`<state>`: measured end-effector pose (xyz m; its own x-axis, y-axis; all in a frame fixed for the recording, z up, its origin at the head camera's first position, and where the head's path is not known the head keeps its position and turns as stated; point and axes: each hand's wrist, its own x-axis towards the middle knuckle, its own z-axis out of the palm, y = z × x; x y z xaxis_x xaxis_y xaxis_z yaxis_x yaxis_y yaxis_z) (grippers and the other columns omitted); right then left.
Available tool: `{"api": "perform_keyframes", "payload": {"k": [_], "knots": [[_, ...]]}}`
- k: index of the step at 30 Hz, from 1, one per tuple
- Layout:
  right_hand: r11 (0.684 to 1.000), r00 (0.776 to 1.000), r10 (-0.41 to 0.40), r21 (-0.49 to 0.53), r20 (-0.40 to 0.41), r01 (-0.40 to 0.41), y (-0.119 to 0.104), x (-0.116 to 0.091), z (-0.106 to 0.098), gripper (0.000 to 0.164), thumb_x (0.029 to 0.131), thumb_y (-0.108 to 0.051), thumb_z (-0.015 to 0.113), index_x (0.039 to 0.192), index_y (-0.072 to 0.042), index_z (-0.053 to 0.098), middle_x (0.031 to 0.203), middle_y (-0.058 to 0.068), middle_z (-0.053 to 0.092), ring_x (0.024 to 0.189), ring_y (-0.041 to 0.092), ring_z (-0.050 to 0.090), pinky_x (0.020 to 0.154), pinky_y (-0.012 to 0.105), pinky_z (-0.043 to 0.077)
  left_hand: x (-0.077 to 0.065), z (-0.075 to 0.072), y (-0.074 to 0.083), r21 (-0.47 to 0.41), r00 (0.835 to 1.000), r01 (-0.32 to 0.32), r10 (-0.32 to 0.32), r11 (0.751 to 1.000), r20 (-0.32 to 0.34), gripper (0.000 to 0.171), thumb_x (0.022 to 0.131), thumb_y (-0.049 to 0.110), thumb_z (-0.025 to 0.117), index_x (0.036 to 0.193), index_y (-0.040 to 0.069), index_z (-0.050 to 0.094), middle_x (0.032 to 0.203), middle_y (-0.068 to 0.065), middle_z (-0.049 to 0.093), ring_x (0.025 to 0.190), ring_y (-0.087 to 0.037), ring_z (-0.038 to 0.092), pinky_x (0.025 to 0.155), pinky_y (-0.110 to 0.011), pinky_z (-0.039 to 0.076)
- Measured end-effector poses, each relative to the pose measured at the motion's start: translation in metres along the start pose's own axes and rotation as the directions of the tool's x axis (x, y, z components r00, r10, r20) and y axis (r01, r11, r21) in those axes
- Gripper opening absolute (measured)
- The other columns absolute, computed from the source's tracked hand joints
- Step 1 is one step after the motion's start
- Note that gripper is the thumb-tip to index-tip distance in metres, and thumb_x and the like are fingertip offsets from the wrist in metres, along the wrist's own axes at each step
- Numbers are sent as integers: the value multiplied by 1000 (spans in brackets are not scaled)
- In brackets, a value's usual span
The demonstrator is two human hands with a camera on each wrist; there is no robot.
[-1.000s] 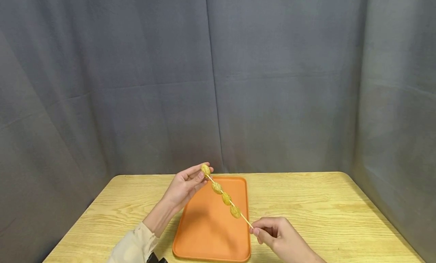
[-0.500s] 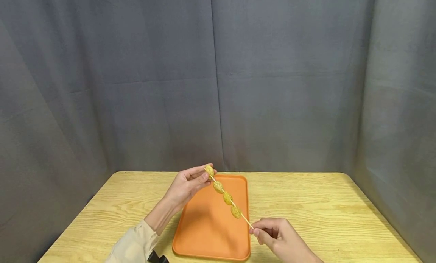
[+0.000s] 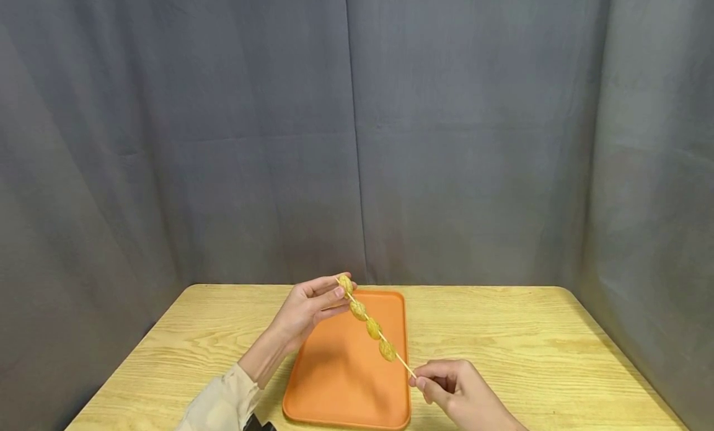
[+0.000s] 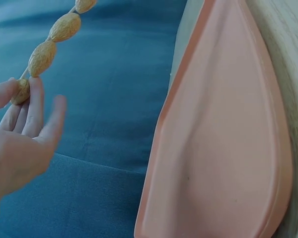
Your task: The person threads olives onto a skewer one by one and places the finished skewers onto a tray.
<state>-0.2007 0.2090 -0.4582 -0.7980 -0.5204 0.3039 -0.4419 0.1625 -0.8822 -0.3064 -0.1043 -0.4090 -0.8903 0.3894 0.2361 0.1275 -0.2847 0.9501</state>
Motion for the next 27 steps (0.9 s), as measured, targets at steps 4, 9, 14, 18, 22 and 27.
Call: {"api": "perform_keyframes", "payload": {"k": [4, 9, 14, 18, 22, 27], "knots": [[1000, 1000, -25, -7, 11, 25, 2, 1, -2, 17, 103, -5, 59, 109, -5, 75, 78, 2, 62, 72, 12, 57, 64, 28, 48, 3, 1, 0, -13, 1000, 14, -14, 1000, 19, 43, 95, 13, 75, 134, 0, 64, 136, -23, 60, 119, -40, 61, 97, -51, 51], [999, 999, -49, -12, 11, 49, 5, 3, -3, 17, 103, -4, 60, 109, -3, 75, 80, -1, 64, 72, 10, 58, 66, 28, 50, 5, 1, -1, -8, 999, 29, -28, 1000, 21, 42, 94, 16, 76, 132, 1, 66, 136, -20, 60, 123, -40, 59, 97, -49, 52], [998, 998, -63, -14, 26, 63, 8, 5, -4, 17, 103, -3, 58, 109, 2, 73, 86, -1, 66, 73, 10, 59, 66, 28, 52, 5, 0, -2, -6, 999, 36, -35, 999, 13, 41, 95, 15, 75, 131, -1, 66, 137, -15, 61, 123, -38, 59, 100, -51, 49], [1000, 1000, 8, -29, 24, -8, 9, 5, -6, 20, 105, -8, 58, 112, 3, 73, 88, 1, 67, 76, 11, 60, 69, 28, 51, 6, 0, -4, 14, 1000, 24, -24, 1000, 11, 42, 94, 14, 76, 133, 1, 65, 136, -18, 62, 119, -33, 63, 103, -49, 47], [996, 997, 82, -31, 16, -81, 7, 4, -7, 21, 105, -13, 58, 114, 0, 73, 87, 3, 66, 86, 13, 62, 76, 29, 52, 9, 2, -7, 51, 1000, 0, -1, 999, 11, 43, 95, 16, 75, 136, 5, 65, 135, -20, 62, 122, -30, 62, 104, -43, 46], [997, 997, 72, -38, -10, -72, 6, 7, -5, 19, 105, -14, 59, 110, -2, 73, 82, 0, 65, 83, 15, 62, 73, 29, 52, 12, 3, -15, 260, 996, -1, 23, 966, -85, 36, 98, 25, 72, 131, 11, 70, 126, -8, 69, 118, -22, 64, 107, -42, 44]]}}
